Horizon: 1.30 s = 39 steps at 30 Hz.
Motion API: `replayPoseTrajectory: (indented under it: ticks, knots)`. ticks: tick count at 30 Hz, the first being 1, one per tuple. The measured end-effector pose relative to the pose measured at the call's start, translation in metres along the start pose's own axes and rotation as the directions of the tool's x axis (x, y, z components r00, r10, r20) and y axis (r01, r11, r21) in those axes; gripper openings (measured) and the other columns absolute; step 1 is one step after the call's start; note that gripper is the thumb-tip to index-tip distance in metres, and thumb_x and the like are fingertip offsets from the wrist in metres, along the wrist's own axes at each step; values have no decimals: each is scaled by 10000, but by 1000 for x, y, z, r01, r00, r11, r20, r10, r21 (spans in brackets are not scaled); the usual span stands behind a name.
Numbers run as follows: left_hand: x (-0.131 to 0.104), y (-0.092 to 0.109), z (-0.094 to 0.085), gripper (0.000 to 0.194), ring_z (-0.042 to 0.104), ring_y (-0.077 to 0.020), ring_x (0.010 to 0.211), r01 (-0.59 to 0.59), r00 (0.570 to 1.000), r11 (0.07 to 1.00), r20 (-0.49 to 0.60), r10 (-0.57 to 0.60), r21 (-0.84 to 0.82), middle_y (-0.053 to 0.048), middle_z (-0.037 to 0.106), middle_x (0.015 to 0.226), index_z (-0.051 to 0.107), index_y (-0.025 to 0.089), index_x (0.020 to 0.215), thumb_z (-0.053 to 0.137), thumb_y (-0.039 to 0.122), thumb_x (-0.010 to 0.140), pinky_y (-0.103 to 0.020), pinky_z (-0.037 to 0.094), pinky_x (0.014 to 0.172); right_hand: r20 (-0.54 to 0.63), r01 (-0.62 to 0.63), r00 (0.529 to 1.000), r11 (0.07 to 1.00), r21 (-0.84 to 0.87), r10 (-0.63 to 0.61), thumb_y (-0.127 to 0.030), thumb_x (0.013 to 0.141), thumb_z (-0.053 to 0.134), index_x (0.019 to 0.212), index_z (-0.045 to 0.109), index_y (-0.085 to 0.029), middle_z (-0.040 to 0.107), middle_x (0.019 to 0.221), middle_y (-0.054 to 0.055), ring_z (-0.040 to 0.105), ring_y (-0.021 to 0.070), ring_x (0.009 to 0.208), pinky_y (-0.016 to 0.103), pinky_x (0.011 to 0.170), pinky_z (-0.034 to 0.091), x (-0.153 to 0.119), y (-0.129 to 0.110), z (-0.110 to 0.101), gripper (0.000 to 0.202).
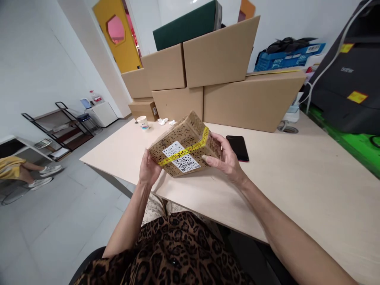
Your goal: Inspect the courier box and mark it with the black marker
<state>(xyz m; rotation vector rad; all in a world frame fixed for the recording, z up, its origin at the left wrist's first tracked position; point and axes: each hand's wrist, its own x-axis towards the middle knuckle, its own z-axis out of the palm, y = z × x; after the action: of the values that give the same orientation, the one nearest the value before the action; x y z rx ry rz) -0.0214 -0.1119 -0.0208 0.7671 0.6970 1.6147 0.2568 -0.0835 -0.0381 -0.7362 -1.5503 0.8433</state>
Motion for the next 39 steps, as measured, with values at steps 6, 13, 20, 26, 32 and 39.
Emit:
replayPoseTrajectory:
  ticks: [6,13,20,26,32,39]
  knots:
    - [45,11,-12,343,669,-311,1326,149,987,981,-36,-154,-125,-101,827,1122,761,157,1138,632,396,930,-478,499,1162,146,252,966,898,-361,-212,-744,845,708,1631,330,-323,237,1710,143,198,402,1628,668,1308,195,-5,5,-3,968]
    - [101,10,-17,278,629,-259,1382,-82,989,978,-138,57,-190,-90,831,1116,778,149,1036,598,243,845,-380,495,1162,254,199,958,948,-249,-135,-641,940,663,1678,176,-369,199,1748,126,220,333,1639,581,1271,346,-11,23,7,925]
    - [111,-6,-37,216,629,-257,1363,-173,973,981,-169,156,-90,-61,813,1140,756,221,927,714,417,847,-375,523,1092,76,28,997,943,-333,-3,-594,1048,463,1477,554,-299,577,1517,130,579,304,1380,494,1058,550,-8,20,7,529]
    - [103,-17,-35,315,683,-290,1211,-126,983,991,-126,130,39,-64,811,1069,756,219,939,785,487,776,-347,539,912,-60,-107,994,715,-691,90,-476,983,498,1211,703,-173,684,1255,171,679,307,1056,486,943,567,3,39,-15,431]
    - [97,-18,-28,423,688,-254,1087,-124,990,980,-51,134,154,-68,789,1104,767,228,1033,816,487,702,-331,476,888,-92,-194,908,217,-957,408,-208,1008,393,1302,648,-78,670,1258,272,636,387,1183,518,960,523,11,40,-11,410]
    - [92,-22,-24,446,666,-273,1132,-76,997,965,7,77,250,-109,772,1230,781,231,1078,824,500,725,-388,444,985,-157,-304,866,249,-920,475,-173,980,471,1343,636,-44,675,1273,313,696,389,1137,469,913,524,45,44,-10,420]
